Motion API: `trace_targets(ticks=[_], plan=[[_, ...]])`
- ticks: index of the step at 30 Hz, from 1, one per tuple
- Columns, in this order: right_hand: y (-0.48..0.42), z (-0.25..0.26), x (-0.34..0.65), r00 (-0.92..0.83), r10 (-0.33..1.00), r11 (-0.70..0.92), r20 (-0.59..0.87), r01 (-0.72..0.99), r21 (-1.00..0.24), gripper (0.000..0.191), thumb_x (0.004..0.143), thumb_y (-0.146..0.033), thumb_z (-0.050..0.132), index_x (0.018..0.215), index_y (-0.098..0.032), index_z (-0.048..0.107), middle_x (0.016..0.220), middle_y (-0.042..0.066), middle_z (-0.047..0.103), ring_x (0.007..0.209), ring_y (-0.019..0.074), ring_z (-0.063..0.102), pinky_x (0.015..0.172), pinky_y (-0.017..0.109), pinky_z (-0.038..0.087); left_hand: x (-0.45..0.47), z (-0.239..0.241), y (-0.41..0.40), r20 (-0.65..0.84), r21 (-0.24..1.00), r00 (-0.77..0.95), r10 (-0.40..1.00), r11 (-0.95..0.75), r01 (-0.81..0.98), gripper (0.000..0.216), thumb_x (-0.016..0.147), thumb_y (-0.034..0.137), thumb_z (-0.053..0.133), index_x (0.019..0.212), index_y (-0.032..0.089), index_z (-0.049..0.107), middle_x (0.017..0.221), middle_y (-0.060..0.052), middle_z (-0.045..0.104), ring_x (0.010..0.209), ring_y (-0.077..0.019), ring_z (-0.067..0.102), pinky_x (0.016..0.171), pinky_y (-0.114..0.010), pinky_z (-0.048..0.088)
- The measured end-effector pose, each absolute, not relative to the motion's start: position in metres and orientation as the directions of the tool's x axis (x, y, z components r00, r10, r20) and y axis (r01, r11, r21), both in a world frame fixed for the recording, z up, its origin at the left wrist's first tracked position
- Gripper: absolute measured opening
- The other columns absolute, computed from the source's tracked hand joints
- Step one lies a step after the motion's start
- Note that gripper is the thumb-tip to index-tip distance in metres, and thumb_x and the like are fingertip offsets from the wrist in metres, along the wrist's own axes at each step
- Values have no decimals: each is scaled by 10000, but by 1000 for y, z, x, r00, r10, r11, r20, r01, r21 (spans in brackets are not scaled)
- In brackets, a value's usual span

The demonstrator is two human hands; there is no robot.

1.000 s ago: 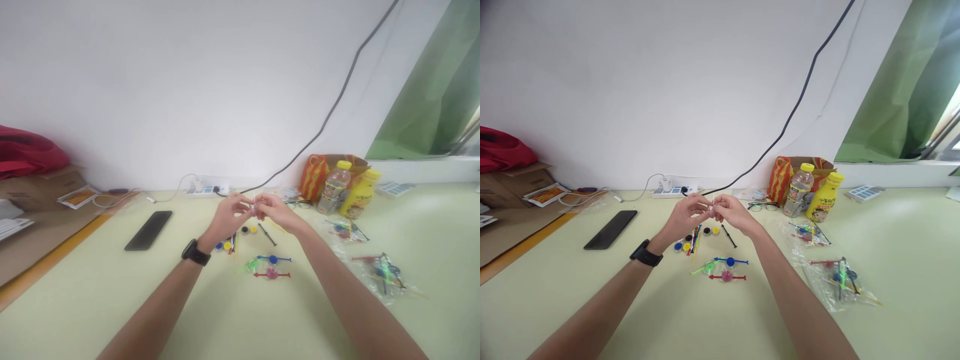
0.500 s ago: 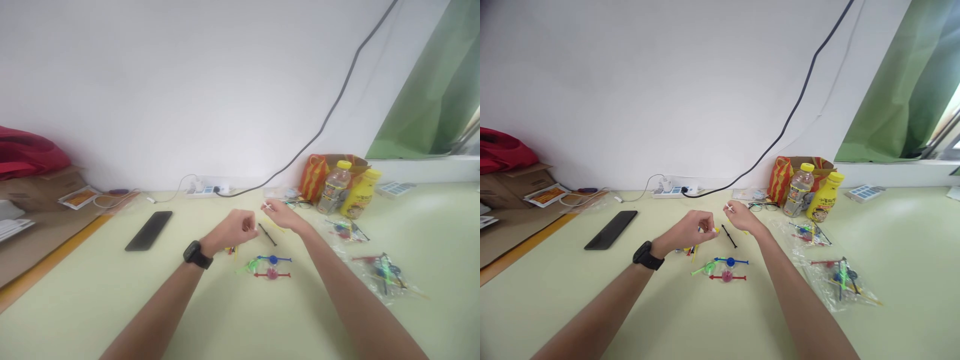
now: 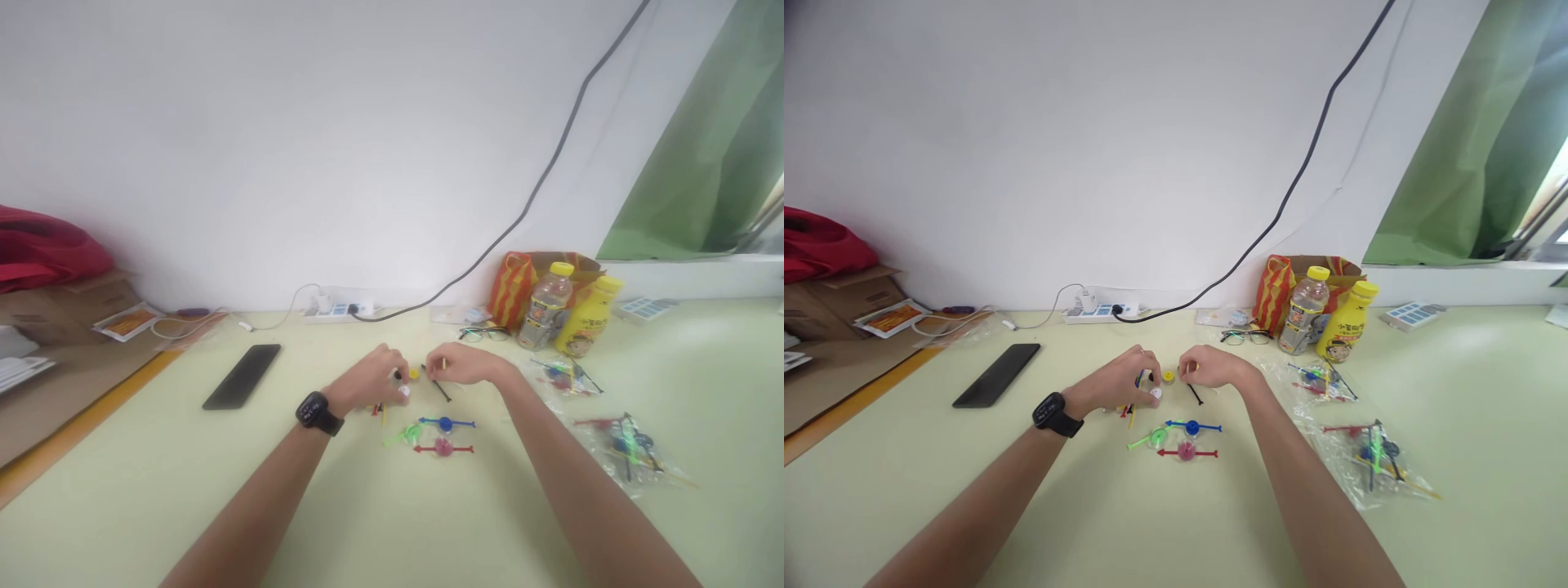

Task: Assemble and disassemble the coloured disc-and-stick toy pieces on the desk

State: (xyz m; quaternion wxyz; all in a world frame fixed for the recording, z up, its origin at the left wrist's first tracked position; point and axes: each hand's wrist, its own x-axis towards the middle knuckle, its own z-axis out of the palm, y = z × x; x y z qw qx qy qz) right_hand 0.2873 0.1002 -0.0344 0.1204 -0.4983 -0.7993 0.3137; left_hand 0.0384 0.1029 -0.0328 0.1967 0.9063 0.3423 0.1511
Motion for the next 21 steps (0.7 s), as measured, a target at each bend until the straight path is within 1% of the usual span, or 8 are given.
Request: trace_targets(ticks=[2, 4, 8, 10, 13, 15, 18, 21], plan=[[92, -26, 278, -610, 769, 365, -191, 664, -652, 85, 779, -227, 712, 851, -224, 758, 887, 14, 755, 754, 179, 661, 654, 263, 460, 34, -35, 107, 160, 439, 710, 686, -694, 571, 242, 722, 394, 806, 919, 268, 744, 986, -48, 718, 1048, -298, 612, 843, -352, 517], [85, -18, 270, -656, 692, 374, -301, 683, -628, 132, 702, -278, 796, 813, -223, 752, 853, 11, 753, 733, 185, 657, 620, 263, 452, 31, -40, 112, 158, 420, 695, 702, -684, 596, 323, 734, 461, 799, 986, 269, 741, 1002, -55, 719, 1033, -301, 615, 837, -357, 507], [78, -12, 261, -544, 659, 308, -520, 825, -473, 257, 553, -336, 894, 692, -217, 714, 766, 12, 734, 675, 189, 637, 555, 267, 412, 29, -49, 117, 149, 428, 678, 720, -665, 612, 340, 756, 491, 774, 1007, 262, 755, 997, -61, 731, 965, -280, 647, 807, -338, 506], [77, -13, 259, -538, 626, 297, -564, 834, -465, 272, 542, -352, 897, 650, -212, 689, 688, 4, 707, 640, 183, 631, 554, 269, 408, 29, -51, 119, 162, 455, 681, 714, -666, 591, 308, 772, 469, 760, 1000, 262, 771, 986, -58, 742, 948, -270, 659, 800, -326, 509], [79, -14, 260, -568, 611, 294, -551, 810, -508, 253, 565, -335, 874, 657, -212, 673, 618, -9, 681, 620, 181, 630, 564, 270, 416, 28, -53, 121, 178, 470, 685, 706, -673, 571, 283, 785, 440, 751, 999, 258, 784, 985, -56, 752, 949, -268, 664, 816, -325, 516], [79, -13, 263, -584, 642, 293, -497, 786, -545, 186, 608, -278, 823, 704, -214, 678, 619, -12, 685, 627, 183, 635, 572, 269, 420, 27, -53, 121, 175, 463, 687, 705, -675, 574, 286, 803, 430, 740, 1022, 250, 781, 1008, -63, 753, 978, -273, 663, 850, -338, 519], [79, -8, 272, -593, 713, 271, -374, 726, -633, 120, 688, -194, 703, 795, -215, 653, 696, 2, 713, 668, 185, 650, 584, 270, 434, 28, -50, 119, 172, 452, 683, 710, -673, 586, 349, 835, 446, 727, 1114, 238, 757, 1089, -83, 744, 1062, -292, 653, 913, -371, 518], [80, -3, 281, -544, 801, 199, -248, 634, -748, 130, 757, -193, 630, 878, -221, 589, 797, 19, 727, 709, 182, 653, 587, 272, 445, 34, -39, 113, 239, 523, 636, 733, -650, 552, 369, 924, 490, 637, 1188, 247, 720, 1173, -85, 731, 1087, -275, 660, 913, -366, 531]])
